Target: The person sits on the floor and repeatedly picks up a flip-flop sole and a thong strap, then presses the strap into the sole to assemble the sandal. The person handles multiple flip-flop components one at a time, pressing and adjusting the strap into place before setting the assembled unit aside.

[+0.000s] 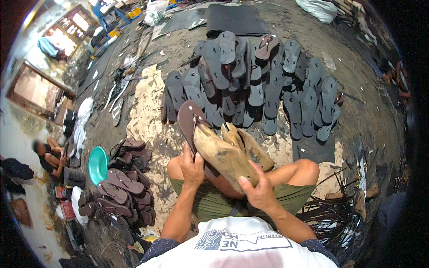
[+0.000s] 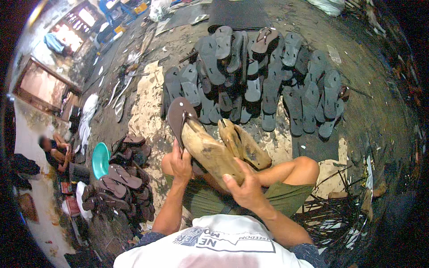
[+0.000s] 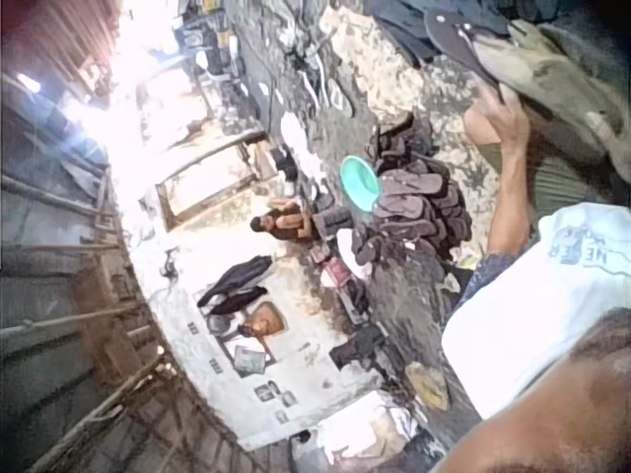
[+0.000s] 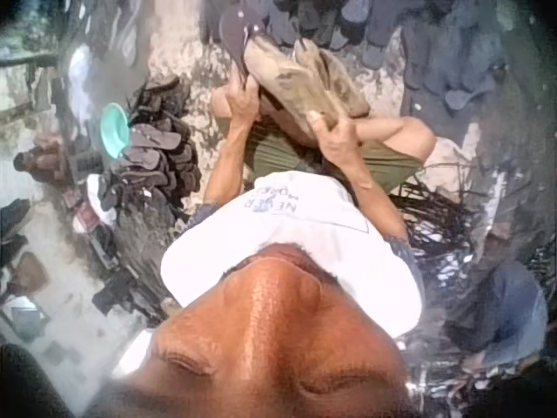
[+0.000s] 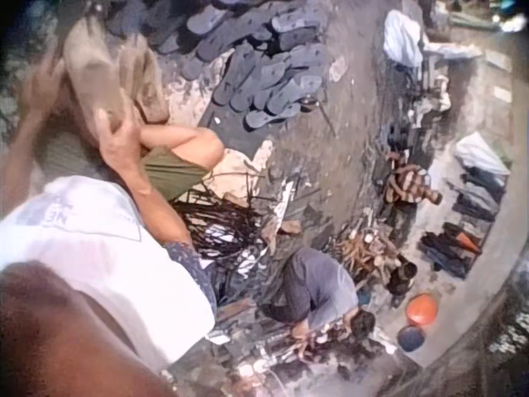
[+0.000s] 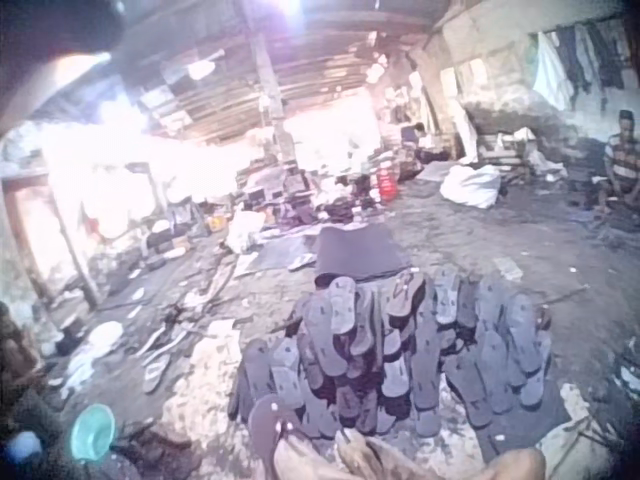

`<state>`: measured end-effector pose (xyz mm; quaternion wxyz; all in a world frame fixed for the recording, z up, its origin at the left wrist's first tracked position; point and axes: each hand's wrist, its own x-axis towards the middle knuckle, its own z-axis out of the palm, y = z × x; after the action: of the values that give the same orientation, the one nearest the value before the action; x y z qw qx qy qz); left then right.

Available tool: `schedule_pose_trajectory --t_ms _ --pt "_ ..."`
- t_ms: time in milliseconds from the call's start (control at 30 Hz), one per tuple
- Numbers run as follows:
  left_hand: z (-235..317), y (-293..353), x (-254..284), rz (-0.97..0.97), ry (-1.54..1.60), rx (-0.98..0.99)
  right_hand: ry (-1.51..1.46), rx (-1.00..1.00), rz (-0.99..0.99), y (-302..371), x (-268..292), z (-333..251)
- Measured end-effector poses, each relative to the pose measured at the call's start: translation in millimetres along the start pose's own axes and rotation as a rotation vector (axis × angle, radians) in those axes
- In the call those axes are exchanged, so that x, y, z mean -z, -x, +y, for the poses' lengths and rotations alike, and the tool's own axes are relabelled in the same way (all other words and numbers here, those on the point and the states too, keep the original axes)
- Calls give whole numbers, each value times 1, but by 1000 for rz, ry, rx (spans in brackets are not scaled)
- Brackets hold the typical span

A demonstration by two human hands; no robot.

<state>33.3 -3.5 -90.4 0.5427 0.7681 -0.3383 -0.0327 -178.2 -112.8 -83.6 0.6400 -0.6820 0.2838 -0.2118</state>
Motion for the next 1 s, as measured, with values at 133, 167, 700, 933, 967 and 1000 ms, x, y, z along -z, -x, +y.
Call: schedule_pose_trajectory --t_ms 133,167,700,933,967,1000 --pt "8 31 -1 -71 306 33 98 273 125 -6 -24 -15" --pt "7 28 4 -106 455 54 118 326 133 -7 -25 -16" --pt "62 -39 4 -108 1051 373 129 513 146 12 -51 -1" --pt "44 2 -23 -131 668 428 365 564 -25 -21 -33 2" --pt "46 4 -23 -136 735 481 311 553 -108 -26 -19 -5" --pt "44 8 -24 -109 704 460 307 579 -122 -40 -4 -16"
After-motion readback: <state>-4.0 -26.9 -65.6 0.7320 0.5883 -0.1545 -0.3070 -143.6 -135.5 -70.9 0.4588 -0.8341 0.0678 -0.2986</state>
